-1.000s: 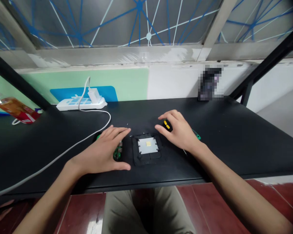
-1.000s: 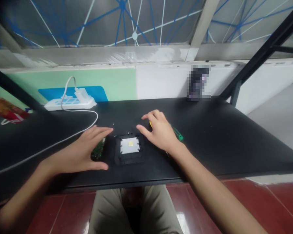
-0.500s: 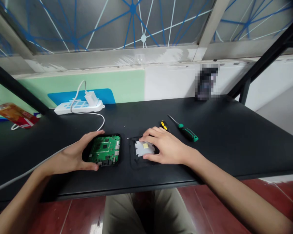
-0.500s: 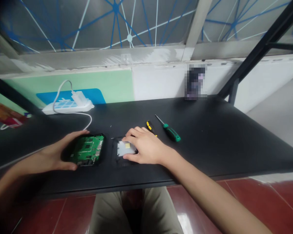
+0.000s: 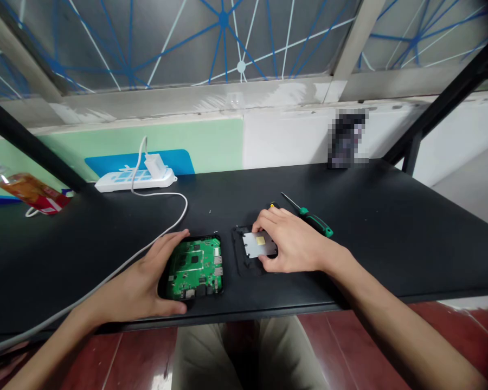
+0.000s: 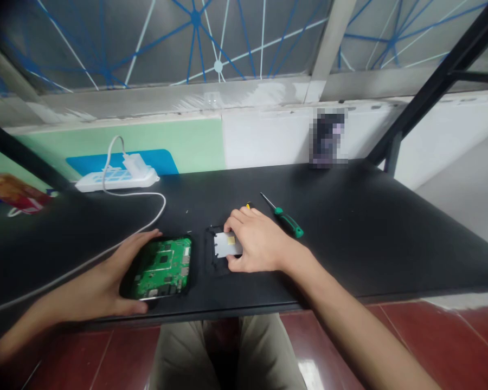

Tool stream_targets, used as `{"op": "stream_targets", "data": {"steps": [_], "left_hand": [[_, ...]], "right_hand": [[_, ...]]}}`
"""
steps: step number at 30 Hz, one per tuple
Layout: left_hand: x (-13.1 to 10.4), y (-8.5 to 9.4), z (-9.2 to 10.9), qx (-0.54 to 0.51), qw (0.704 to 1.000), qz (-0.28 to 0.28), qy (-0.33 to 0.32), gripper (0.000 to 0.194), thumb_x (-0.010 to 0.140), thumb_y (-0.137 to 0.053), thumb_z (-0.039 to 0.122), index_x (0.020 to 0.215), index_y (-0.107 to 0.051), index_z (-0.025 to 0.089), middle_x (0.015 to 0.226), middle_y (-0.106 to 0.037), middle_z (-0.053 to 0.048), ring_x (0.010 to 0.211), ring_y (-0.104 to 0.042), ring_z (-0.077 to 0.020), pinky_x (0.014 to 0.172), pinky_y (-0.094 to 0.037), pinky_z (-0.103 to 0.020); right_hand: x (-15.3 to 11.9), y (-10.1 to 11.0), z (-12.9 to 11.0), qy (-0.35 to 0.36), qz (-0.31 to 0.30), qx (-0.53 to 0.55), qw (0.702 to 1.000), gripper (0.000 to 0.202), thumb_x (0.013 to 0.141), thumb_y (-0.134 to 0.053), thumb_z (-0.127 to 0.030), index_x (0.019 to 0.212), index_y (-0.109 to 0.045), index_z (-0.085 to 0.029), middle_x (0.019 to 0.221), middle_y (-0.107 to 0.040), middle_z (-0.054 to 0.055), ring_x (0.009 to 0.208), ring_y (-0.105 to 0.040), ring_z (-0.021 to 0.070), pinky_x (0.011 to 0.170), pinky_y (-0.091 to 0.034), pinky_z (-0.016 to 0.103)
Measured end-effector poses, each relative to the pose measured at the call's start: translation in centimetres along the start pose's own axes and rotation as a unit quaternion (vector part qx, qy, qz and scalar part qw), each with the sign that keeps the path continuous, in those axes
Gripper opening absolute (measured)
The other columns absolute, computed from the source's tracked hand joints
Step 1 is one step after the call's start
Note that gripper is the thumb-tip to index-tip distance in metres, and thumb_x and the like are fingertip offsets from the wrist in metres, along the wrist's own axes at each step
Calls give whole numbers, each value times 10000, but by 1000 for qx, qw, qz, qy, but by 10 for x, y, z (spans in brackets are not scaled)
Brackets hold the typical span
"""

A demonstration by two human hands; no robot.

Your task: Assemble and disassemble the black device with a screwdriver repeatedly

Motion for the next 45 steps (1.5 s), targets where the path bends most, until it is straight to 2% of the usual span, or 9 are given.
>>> {"op": "stream_targets", "data": {"steps": [6,9,12,15,19,23,27,38,45], "left_hand": [[24,-9,15,-15,999,27,-27,1206,732,-814,636,1605,-51,306,1570,-346,-173,1443,-341,-457,1156,-343,-680],[38,-10,16,-7,999,29,-44,1222,711,-798,699,1608,-75,293,1559,-366,-179,1431,-351,-460,1158,-324,-686],[50,-9,15,3,998,21,-54,1222,712,-767,744,1604,-85,262,1580,-334,-195,1448,-322,-463,1177,-288,-684],[58,-9,14,18,998,8,-60,1194,723,-750,755,1594,-115,240,1585,-324,-201,1451,-321,-452,1188,-263,-680],[60,-9,12,25,998,14,-60,1212,724,-738,769,1592,-110,204,1572,-318,-229,1466,-291,-459,1186,-249,-685],[57,-9,10,27,998,20,-60,1235,719,-728,786,1596,-88,198,1593,-280,-241,1485,-263,-466,1186,-244,-689],[54,-8,7,27,997,12,-71,1200,731,-729,772,1588,-109,205,1586,-309,-232,1482,-289,-453,1187,-252,-691],[53,-9,5,20,996,38,-80,1167,733,-737,757,1585,-177,189,1574,-358,-223,1465,-329,-446,1189,-286,-660],[53,-6,8,12,996,52,-66,1083,723,-784,674,1542,-274,182,1492,-440,-210,1387,-412,-442,1135,-364,-643]], "right_hand": [[-4,6,3,-32,-10,-32,999,355,702,-688,-372,988,-604,-179,1002,-655,94,894,-583,263,904,-478,451],[-3,8,3,-48,-13,-26,998,359,777,-669,-456,988,-615,-171,995,-661,98,900,-589,265,894,-480,451],[-2,8,4,-58,0,-10,998,455,856,-606,-583,1025,-623,-161,1002,-654,109,945,-589,281,901,-481,461],[-1,7,4,-40,25,19,999,580,867,-572,-678,1121,-616,-159,1111,-649,127,1043,-586,296,975,-465,486],[0,4,1,-8,41,54,998,693,835,-605,-711,1242,-578,-151,1254,-623,144,1165,-567,299,1055,-443,485],[4,-1,-6,25,40,65,997,713,806,-629,-726,1241,-592,-163,1260,-618,138,1177,-563,297,1054,-457,487],[9,-5,-14,65,26,47,996,779,731,-658,-781,1214,-623,-170,1245,-611,139,1133,-581,307,1018,-479,514],[6,-7,-19,76,8,37,996,766,747,-663,-756,1209,-657,-145,1290,-565,171,1175,-557,316,1039,-499,526],[6,-8,-20,59,-18,58,996,625,759,-752,-577,1201,-625,-154,1325,-519,158,1206,-524,303,1055,-497,493]]}}
Point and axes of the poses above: each hand's wrist, its own x-axis towards the middle knuckle, its own y-axis out of the back of the hand, z = x × y, the point moved 3 cm from there along x, towards the middle knuckle
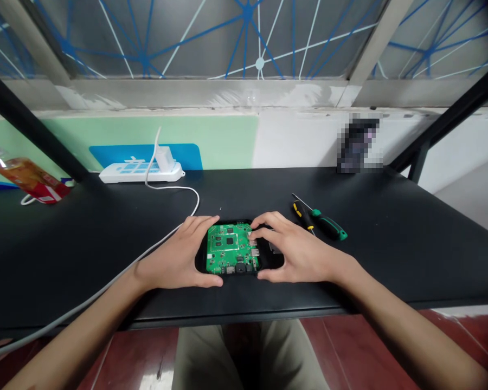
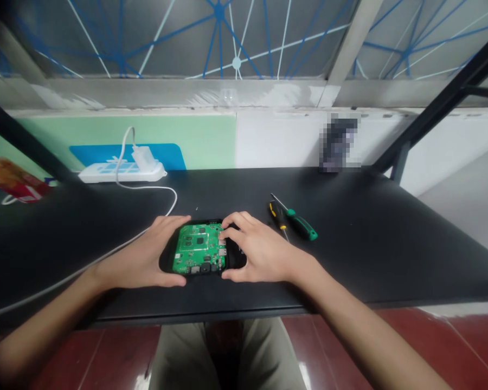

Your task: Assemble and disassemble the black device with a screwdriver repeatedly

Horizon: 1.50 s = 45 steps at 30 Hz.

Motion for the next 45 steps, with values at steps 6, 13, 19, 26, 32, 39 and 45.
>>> {"op": "stream_targets", "data": {"steps": [6,13,19,26,32,39,45], "left_hand": [[1,0,-1,-9,1000,-3,17,1110,686,-815,635,1521,-286,129,1460,-451,-221,1362,-414,-442,1126,-369,-633],[2,-1,0,-12,1000,-10,22,1112,682,-815,635,1522,-288,132,1479,-435,-218,1377,-400,-440,1139,-359,-631],[2,-2,-1,-12,999,-11,29,1137,676,-816,627,1537,-264,131,1484,-435,-227,1373,-402,-445,1144,-330,-664],[1,-1,-1,-29,999,6,25,1138,662,-835,607,1541,-251,181,1460,-453,-199,1360,-407,-445,1123,-354,-650],[0,2,0,-44,999,18,16,1094,650,-857,589,1492,-285,189,1402,-482,-187,1300,-466,-436,1087,-404,-628],[0,2,-1,-35,999,21,7,1098,667,-854,598,1478,-224,209,1418,-446,-190,1297,-475,-431,1110,-384,-648],[0,2,1,-42,999,17,3,1084,672,-855,590,1465,-216,219,1413,-441,-189,1306,-466,-434,1114,-380,-664]], "right_hand": [[4,-4,-1,-19,-12,45,999,563,704,-798,-446,1135,-574,-159,1329,-479,147,1212,-499,292,1053,-495,464],[4,-6,-3,-35,-5,57,998,570,644,-796,-356,1102,-508,-178,1326,-453,140,1215,-487,294,1044,-496,468],[3,-5,-5,-54,-5,84,995,579,659,-789,-341,1118,-460,-214,1373,-423,144,1244,-515,298,1002,-536,472],[1,-4,-4,-58,-10,102,993,595,708,-787,-372,1174,-445,-232,1532,-326,175,1421,-425,336,1078,-501,527],[-2,-2,-5,-26,-3,103,994,624,754,-771,-375,1274,-453,-241,1575,-321,167,1445,-426,326,1140,-459,522],[5,5,-5,-7,25,102,994,656,803,-673,-239,1409,-422,-240,1571,-373,143,1438,-450,278,1174,-441,473],[14,11,-2,20,20,74,997,739,822,-689,-285,1488,-374,-225,1489,-510,135,1393,-502,270,1158,-464,481]]}}
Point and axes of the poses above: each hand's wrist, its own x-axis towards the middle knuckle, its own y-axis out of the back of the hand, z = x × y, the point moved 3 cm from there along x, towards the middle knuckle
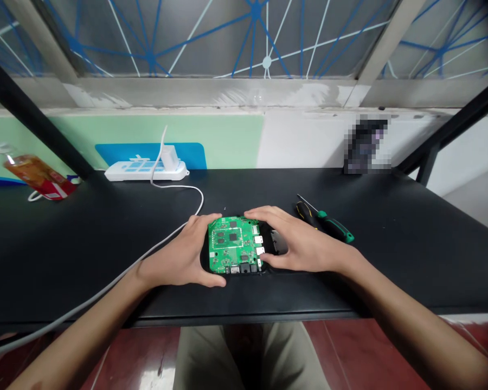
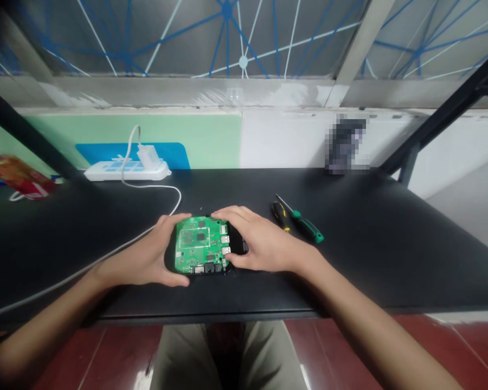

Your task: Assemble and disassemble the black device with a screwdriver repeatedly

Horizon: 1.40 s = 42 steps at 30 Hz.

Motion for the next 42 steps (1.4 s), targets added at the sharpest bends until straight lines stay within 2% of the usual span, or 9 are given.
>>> {"op": "stream_targets", "data": {"steps": [4,9,12,17,22,27,32,37,42], "left_hand": [[-1,-3,-3,-9,1000,4,19,1195,650,-865,600,1518,-137,221,1474,-381,-217,1384,-403,-472,1138,-339,-695],[-2,-7,-8,-58,998,10,26,1423,636,-869,639,1578,115,229,1630,-143,-283,1515,-186,-513,1173,-241,-734],[-2,-6,-8,-80,996,16,19,1450,647,-858,666,1588,161,243,1647,-138,-287,1521,-194,-505,1171,-225,-745],[-1,-5,-6,-86,996,11,19,1467,627,-874,665,1602,136,237,1603,-269,-296,1472,-332,-498,1173,-208,-746],[-2,-2,-3,-76,997,-5,19,1433,627,-858,700,1603,77,223,1614,-256,-292,1485,-322,-473,1189,-227,-710],[0,2,-5,-70,996,24,53,1144,780,-766,654,1590,-60,264,1622,-249,-228,1500,-283,-463,1179,-290,-696],[12,12,4,3,992,126,-31,997,844,-758,486,1571,-102,300,1606,-246,-173,1506,-265,-391,1220,-300,-610],[28,15,12,84,988,105,-78,962,855,-749,432,1557,-127,219,1616,-206,-217,1526,-221,-382,1237,-264,-602],[32,21,7,68,986,113,-105,1001,839,-761,457,1570,-113,237,1619,-232,-196,1518,-241,-392,1233,-264,-611]], "right_hand": [[7,6,2,4,9,-32,999,781,786,-717,-315,1488,-389,-210,1477,-543,145,1343,-567,294,1111,-510,481],[17,16,15,-5,66,-12,998,841,724,-759,-301,1475,-390,-210,1450,-594,129,1287,-628,284,1093,-533,477],[20,20,24,0,110,22,994,858,721,-772,-315,1471,-370,-211,1429,-615,132,1273,-644,279,1088,-542,493],[13,20,32,-11,149,26,988,837,720,-774,-319,1449,-385,-187,1402,-631,157,1247,-665,283,1086,-542,519],[5,19,38,-29,179,17,983,829,721,-780,-308,1441,-389,-179,1402,-627,164,1242,-666,281,1086,-544,527],[4,22,36,-18,196,30,980,815,726,-777,-303,1439,-398,-191,1415,-615,154,1286,-637,288,1103,-534,538],[3,21,29,-5,191,19,981,798,741,-763,-297,1445,-397,-218,1429,-609,131,1303,-627,283,1098,-544,530],[1,21,22,11,190,-6,982,757,749,-764,-292,1422,-424,-215,1421,-608,128,1293,-631,270,1085,-561,494],[1,21,20,11,189,-8,982,738,748,-759,-291,1411,-441,-236,1414,-608,109,1277,-636,268,1079,-563,493]]}}
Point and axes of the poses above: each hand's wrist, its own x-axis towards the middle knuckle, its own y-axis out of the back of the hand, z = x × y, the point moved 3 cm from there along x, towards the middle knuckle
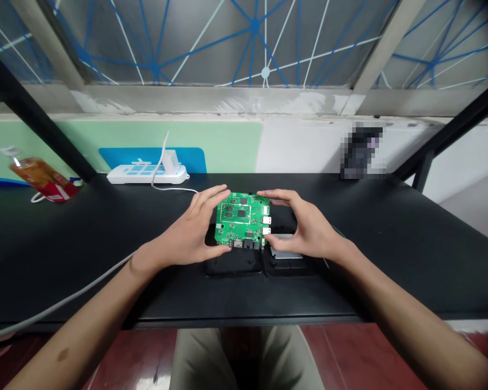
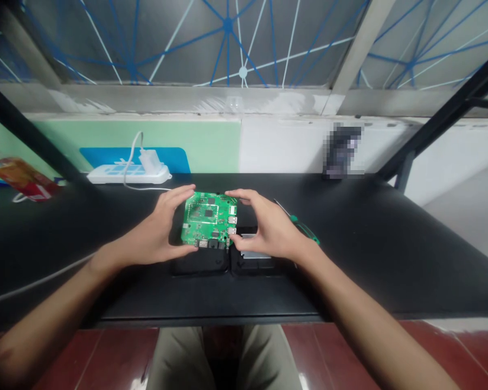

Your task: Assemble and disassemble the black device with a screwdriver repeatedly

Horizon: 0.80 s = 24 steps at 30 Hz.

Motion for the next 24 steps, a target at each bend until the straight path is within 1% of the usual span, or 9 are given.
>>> {"op": "stream_targets", "data": {"steps": [4,7,9,13,15,18,21,24], "left_hand": [[-4,2,1,-20,1000,-2,2,1018,830,-772,425,1582,-108,251,1616,-262,-170,1498,-280,-380,1232,-286,-582],[-7,2,4,-32,999,6,0,1010,805,-792,385,1574,-154,245,1584,-317,-160,1461,-332,-371,1215,-329,-549],[-8,2,4,-36,999,28,-8,982,794,-802,359,1560,-195,254,1547,-367,-153,1430,-372,-371,1195,-350,-557],[-11,2,2,-48,993,93,-48,967,770,-834,327,1539,-251,255,1504,-429,-156,1388,-434,-372,1146,-402,-565],[-11,2,1,-49,991,110,-63,987,752,-856,323,1536,-262,240,1500,-440,-167,1381,-447,-371,1133,-415,-562],[-12,1,-1,-50,989,122,-66,1017,735,-877,342,1538,-263,234,1495,-452,-173,1378,-451,-368,1121,-423,-563],[-12,-1,-1,-51,988,130,-62,1038,718,-888,353,1539,-264,234,1496,-456,-171,1373,-449,-362,1108,-433,-556],[-14,-2,-1,-48,988,137,-55,1062,706,-892,338,1545,-250,243,1501,-456,-162,1358,-455,-354,1102,-432,-550]], "right_hand": [[-1,0,0,-7,-19,2,1000,753,750,-755,-294,1426,-428,-244,1432,-596,107,1282,-630,273,1098,-542,498],[-2,-1,-1,-2,-33,-7,999,743,764,-749,-298,1430,-424,-251,1442,-590,105,1300,-609,277,1113,-520,503],[-2,-3,-2,8,-39,-7,999,745,786,-730,-287,1453,-400,-261,1471,-559,107,1339,-571,282,1126,-503,513],[-1,-9,-4,38,-44,22,998,832,794,-706,-262,1527,-313,-262,1526,-472,132,1398,-497,295,1137,-486,535],[-2,-12,-5,52,-37,31,998,871,784,-731,-301,1537,-294,-259,1528,-451,145,1415,-472,305,1158,-461,554],[-3,-16,-8,57,-31,19,998,964,758,-794,-424,1547,-264,-266,1544,-411,164,1445,-432,330,1194,-411,586],[-4,-20,-9,49,-36,0,998,1087,718,-820,-536,1575,-206,-270,1553,-374,179,1456,-415,354,1192,-412,599],[-5,-22,-8,37,-39,-17,998,1185,704,-807,-602,1604,-111,-269,1563,-345,196,1456,-406,385,1173,-423,632]]}}
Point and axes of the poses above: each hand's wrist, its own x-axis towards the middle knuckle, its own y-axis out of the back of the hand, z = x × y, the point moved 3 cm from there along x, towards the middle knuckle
